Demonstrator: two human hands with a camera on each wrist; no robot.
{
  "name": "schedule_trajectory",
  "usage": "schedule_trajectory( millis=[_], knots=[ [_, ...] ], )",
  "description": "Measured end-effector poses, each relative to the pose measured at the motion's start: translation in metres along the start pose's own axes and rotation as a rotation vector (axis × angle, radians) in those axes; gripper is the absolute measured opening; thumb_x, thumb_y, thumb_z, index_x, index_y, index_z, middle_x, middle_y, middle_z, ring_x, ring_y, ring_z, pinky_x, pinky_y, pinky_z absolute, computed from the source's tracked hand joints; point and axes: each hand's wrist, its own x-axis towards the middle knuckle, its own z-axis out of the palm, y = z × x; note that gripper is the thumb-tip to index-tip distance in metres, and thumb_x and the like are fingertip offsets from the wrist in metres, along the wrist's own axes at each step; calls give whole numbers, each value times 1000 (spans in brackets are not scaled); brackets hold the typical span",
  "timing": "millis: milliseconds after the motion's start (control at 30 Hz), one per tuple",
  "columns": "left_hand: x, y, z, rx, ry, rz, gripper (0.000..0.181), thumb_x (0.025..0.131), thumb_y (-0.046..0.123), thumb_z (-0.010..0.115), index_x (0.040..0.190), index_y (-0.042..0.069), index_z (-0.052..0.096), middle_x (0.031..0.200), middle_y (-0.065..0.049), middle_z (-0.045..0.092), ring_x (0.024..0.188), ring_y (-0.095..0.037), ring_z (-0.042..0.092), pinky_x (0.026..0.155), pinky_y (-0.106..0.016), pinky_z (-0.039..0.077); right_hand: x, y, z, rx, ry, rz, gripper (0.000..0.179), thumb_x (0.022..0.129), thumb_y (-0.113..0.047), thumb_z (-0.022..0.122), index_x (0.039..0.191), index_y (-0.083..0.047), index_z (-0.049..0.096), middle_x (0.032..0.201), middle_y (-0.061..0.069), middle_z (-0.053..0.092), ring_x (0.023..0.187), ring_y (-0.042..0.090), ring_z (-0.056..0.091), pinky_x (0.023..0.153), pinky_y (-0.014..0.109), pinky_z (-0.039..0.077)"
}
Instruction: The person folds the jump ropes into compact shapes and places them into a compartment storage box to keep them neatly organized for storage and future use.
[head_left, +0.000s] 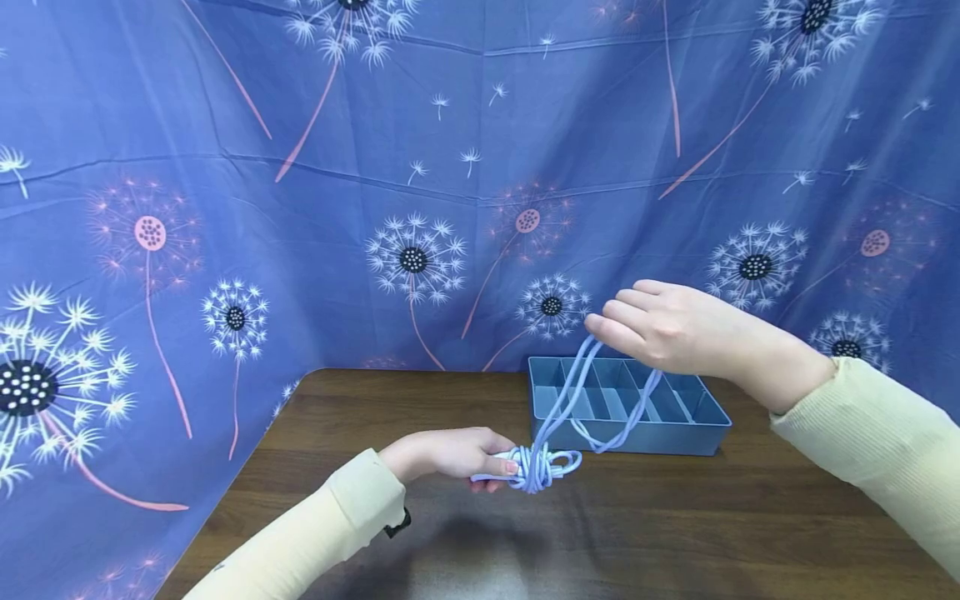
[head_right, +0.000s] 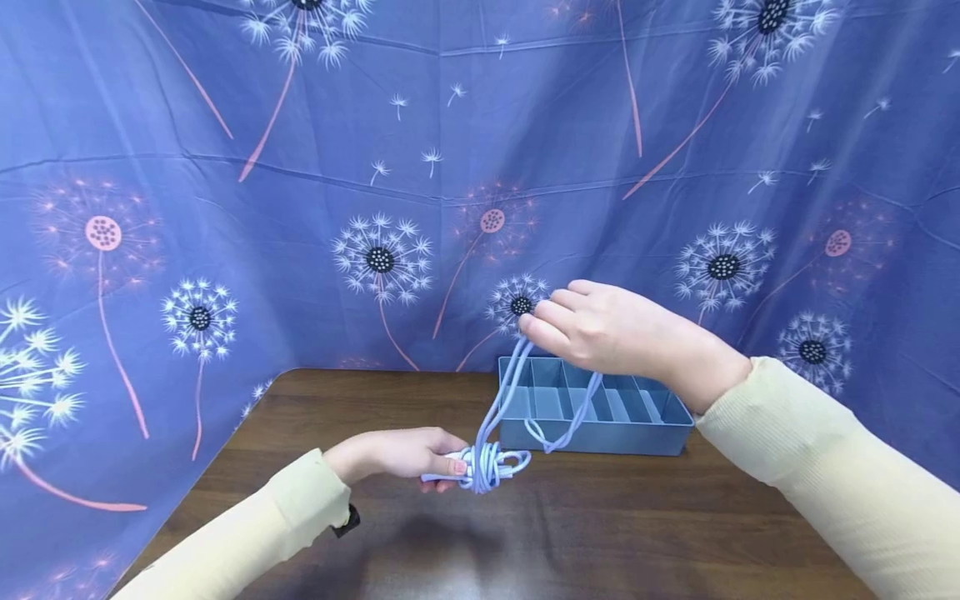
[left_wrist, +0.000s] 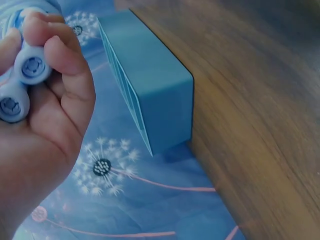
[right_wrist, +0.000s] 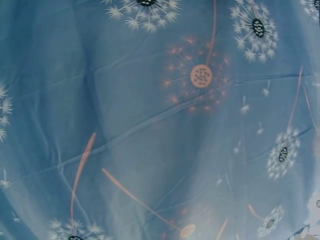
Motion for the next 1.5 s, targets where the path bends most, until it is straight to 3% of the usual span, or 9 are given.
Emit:
schedule_trajectory(
  millis=[100, 367, 500, 700, 867, 1033, 1300, 1500],
  knots=[
    [-1, 7, 4, 4, -71, 24, 23, 98, 18, 49, 84, 3, 58, 61, 4, 53, 50, -5, 47, 48, -19, 39, -4, 1, 3, 12, -39, 17, 33, 101, 0, 22, 106, 1, 54, 77, 7, 53, 64, 20, 49, 59, 31, 43],
    [-7, 34, 11, 99, -247, 162, 20, 98, 16, 50, 82, 5, 55, 63, 7, 52, 51, 0, 47, 50, -19, 43, -17, 2, 17, 37, -138, 53, 39, 103, -5, 16, 111, 1, 53, 86, 9, 59, 72, 20, 56, 63, 32, 48],
    [-14, 49, 10, 147, -278, 211, 20, 98, 16, 51, 81, 6, 55, 64, 6, 53, 51, 1, 46, 52, -17, 43, -26, 3, 24, 29, -169, 65, 33, 103, -2, 22, 110, 0, 54, 86, 10, 60, 71, 20, 58, 64, 33, 51],
    [-30, 74, 7, 233, -287, 305, 17, 97, 15, 52, 83, 6, 56, 67, 3, 55, 56, 5, 48, 55, -16, 48, -39, -4, 40, 8, -188, 81, 51, 103, -10, 6, 106, -1, 56, 84, 8, 62, 69, 17, 60, 61, 30, 52],
    [-44, 91, -3, 275, -251, 391, 16, 96, 13, 53, 83, 6, 55, 68, 1, 56, 58, 4, 49, 56, -16, 48, -52, -15, 52, 25, -192, 111, 53, 104, -12, 5, 104, -2, 57, 82, 6, 61, 69, 16, 60, 61, 29, 52],
    [-53, 96, -19, 230, -171, 429, 15, 95, 10, 53, 81, 5, 53, 67, -2, 54, 55, -6, 49, 53, -17, 44, -64, -27, 65, 61, -204, 153, 52, 104, -14, 5, 103, -3, 56, 83, 4, 61, 67, 14, 57, 60, 29, 50],
    [-54, 86, -39, 117, -49, 429, 13, 97, 8, 49, 87, 1, 55, 67, -4, 55, 55, -3, 49, 51, -22, 45, -77, -55, 91, 113, -189, 185, 46, 104, -11, 9, 100, -6, 55, 78, -1, 57, 62, 10, 51, 56, 26, 46],
    [-49, 69, -49, -1, 53, 422, 30, 99, 27, 48, 89, 0, 58, 66, -4, 54, 54, -8, 47, 50, -24, 43, -76, -80, 108, 142, -199, 183, 42, 105, -15, 10, 89, -10, 49, 71, -5, 48, 57, 7, 42, 51, 23, 37]
  ],
)
